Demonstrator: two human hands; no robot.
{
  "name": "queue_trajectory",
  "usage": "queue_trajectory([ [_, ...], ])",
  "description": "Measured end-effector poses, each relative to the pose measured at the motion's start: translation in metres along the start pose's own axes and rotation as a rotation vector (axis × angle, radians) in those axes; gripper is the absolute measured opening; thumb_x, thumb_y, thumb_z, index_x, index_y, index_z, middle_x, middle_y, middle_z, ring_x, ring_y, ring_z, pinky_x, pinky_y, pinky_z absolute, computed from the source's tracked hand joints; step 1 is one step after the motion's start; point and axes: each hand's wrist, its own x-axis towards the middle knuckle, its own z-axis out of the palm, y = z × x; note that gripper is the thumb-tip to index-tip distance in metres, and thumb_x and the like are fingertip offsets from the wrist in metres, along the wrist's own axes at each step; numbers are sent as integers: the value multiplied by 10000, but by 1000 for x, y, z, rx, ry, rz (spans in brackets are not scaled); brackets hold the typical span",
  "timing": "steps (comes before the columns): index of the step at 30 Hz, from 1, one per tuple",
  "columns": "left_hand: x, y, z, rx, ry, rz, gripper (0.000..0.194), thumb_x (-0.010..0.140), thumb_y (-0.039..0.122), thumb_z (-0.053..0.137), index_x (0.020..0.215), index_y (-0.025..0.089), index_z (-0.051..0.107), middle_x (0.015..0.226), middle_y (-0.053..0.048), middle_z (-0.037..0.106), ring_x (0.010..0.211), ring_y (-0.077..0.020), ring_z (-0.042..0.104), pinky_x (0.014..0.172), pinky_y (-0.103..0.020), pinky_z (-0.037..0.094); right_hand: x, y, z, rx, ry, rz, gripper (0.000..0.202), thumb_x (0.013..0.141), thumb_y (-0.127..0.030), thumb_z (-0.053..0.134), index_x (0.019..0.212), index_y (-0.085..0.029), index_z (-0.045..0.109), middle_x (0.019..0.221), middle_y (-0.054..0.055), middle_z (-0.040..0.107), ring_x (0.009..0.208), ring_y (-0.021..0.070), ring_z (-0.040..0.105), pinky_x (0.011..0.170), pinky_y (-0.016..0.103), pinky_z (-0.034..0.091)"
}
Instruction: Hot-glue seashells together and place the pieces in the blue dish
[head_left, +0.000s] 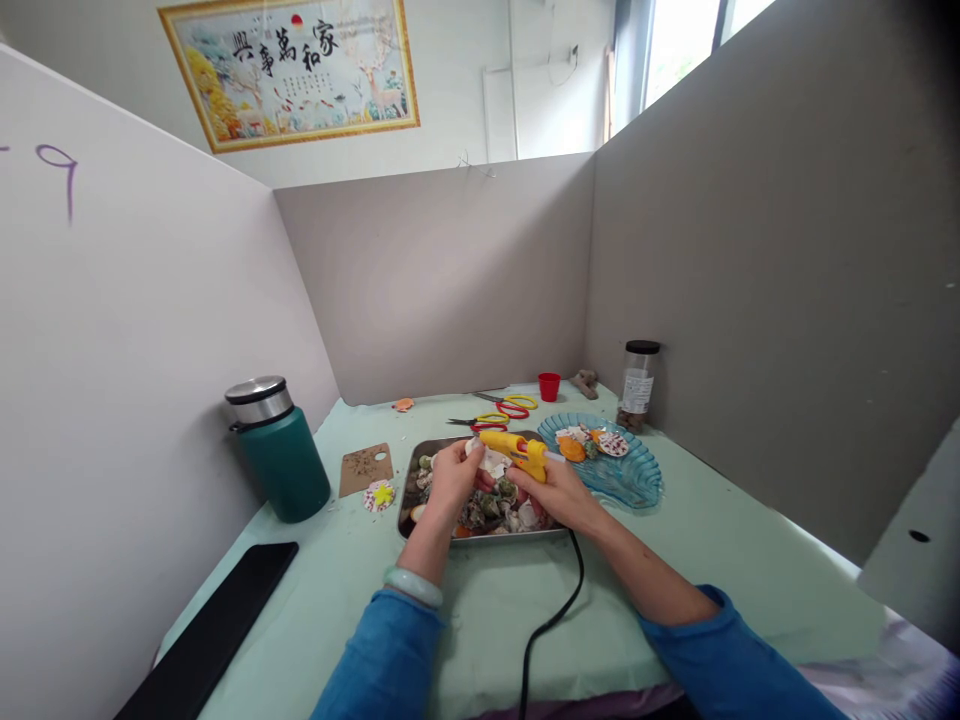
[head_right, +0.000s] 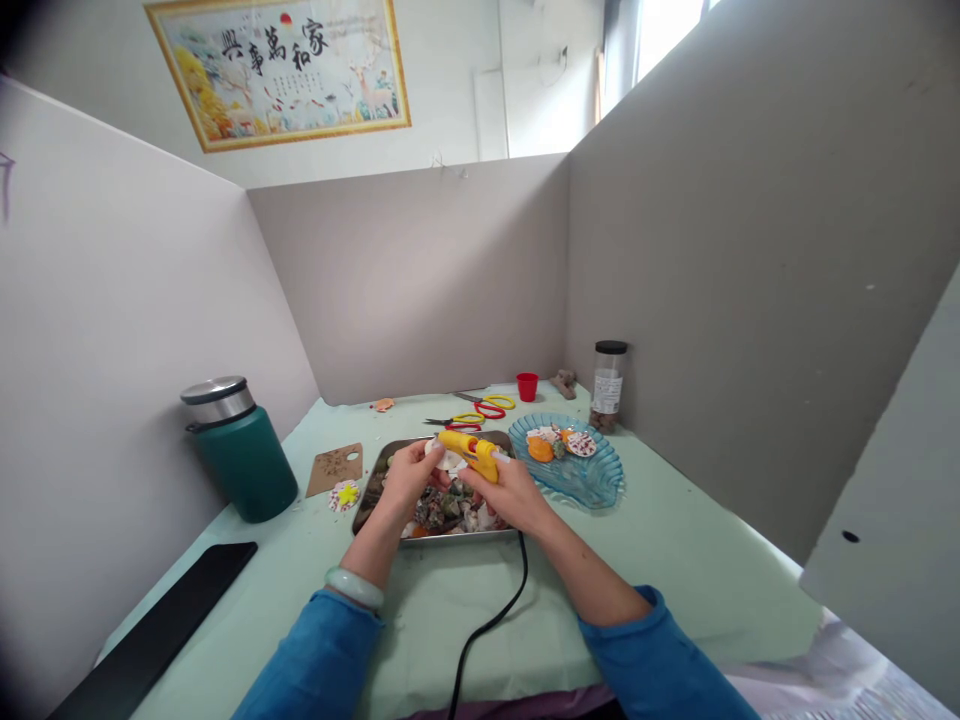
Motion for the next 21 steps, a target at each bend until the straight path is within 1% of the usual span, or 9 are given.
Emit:
queue_trajectory([
  [7,1,-1,0,6,-7,9,228,753,373,595,789,148,582,437,21,565,388,-147,550,434,-250,472,1,3,2,14,14,0,379,812,-527,563,704,-166,596,534,-1,576,412,113,491,382,213,380],
  [13,0,0,0,7,5,0,196,765,336,574,811,146,581,432,17,571,380,-139,542,432,-240,475,3,6,2,13,21,-25,378,801,-532,577,717,-164,591,533,-6,575,420,111,492,395,212,377],
  [16,0,-1,0,16,-7,15,203,759,334,583,822,141,591,433,15,575,379,-136,540,436,-235,475,3,6,3,41,84,-18,386,803,-542,571,727,-164,576,530,-10,574,413,108,491,399,214,379],
  [21,1,-2,-3,20,44,21,233,754,340,587,840,124,608,429,7,584,369,-135,531,430,-232,465,5,6,4,42,125,-7,371,800,-531,580,749,-164,585,524,-19,570,393,103,486,391,211,370],
])
